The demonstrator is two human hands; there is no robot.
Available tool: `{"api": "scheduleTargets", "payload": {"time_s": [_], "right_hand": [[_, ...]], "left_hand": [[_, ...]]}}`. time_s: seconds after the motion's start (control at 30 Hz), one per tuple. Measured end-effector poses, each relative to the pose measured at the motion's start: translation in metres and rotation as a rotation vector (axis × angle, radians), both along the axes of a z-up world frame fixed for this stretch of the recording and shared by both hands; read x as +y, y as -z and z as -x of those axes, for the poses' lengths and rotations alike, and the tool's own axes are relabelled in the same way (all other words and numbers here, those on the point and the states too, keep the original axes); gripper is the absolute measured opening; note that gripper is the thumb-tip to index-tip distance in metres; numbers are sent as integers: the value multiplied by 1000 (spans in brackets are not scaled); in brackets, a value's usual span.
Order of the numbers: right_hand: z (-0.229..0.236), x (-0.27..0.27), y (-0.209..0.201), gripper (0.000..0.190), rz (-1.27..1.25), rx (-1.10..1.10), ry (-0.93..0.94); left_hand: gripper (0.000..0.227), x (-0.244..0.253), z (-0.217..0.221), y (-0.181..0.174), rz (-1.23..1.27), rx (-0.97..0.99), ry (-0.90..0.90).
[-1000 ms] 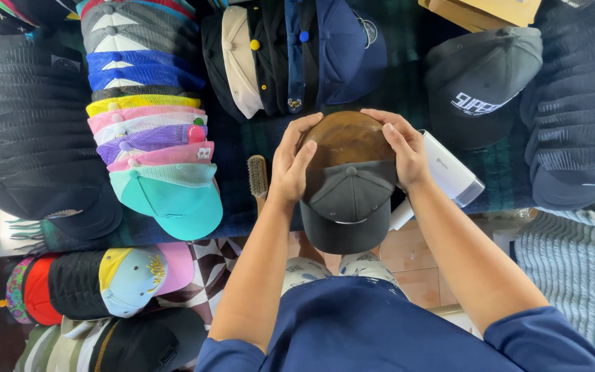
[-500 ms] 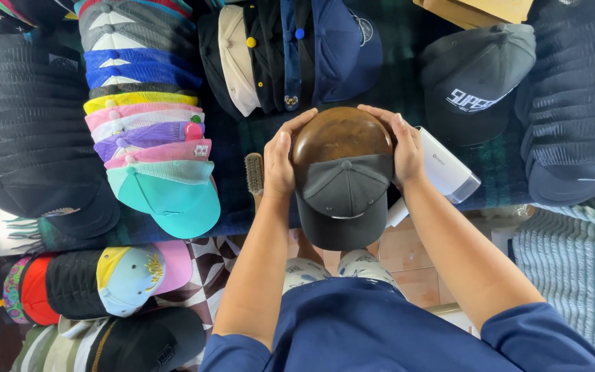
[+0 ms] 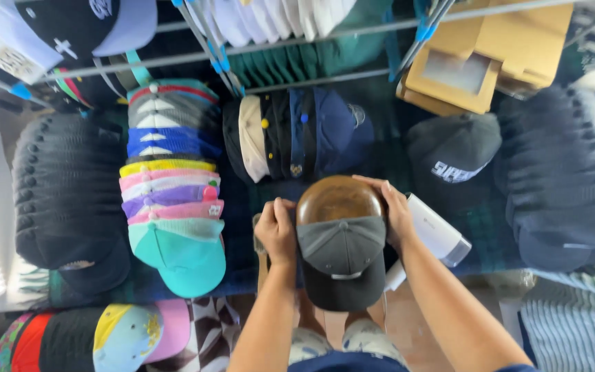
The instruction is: Cleaning a baseball cap using a brush and hair dryer, then placing it on a head form for shaping.
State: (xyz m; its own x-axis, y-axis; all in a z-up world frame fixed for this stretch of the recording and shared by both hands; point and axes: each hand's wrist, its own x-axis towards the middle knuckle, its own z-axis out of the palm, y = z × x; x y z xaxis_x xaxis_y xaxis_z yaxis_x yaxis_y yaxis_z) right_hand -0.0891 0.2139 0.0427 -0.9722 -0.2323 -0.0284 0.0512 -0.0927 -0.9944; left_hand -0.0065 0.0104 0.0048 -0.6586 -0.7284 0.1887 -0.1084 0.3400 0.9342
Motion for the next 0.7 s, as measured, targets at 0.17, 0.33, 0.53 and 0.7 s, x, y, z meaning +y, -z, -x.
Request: {"api": "scheduleTargets", "payload": {"time_s": [0.17, 0.33, 0.53, 0.7], "right_hand": [[4, 4, -3, 51, 32, -140, 10], [2, 2, 0, 50, -16, -42, 4], [-7, -8, -14, 52, -43, -106, -46], [-11, 2, 0, 57, 24, -44, -98]], "left_hand": [[25, 16, -26, -15, -190, 44, 130], [56, 5, -16, -9, -361, 143, 456], [77, -10, -1, -9, -371, 117, 683], [68, -11, 1, -2, -382, 117, 680]]}}
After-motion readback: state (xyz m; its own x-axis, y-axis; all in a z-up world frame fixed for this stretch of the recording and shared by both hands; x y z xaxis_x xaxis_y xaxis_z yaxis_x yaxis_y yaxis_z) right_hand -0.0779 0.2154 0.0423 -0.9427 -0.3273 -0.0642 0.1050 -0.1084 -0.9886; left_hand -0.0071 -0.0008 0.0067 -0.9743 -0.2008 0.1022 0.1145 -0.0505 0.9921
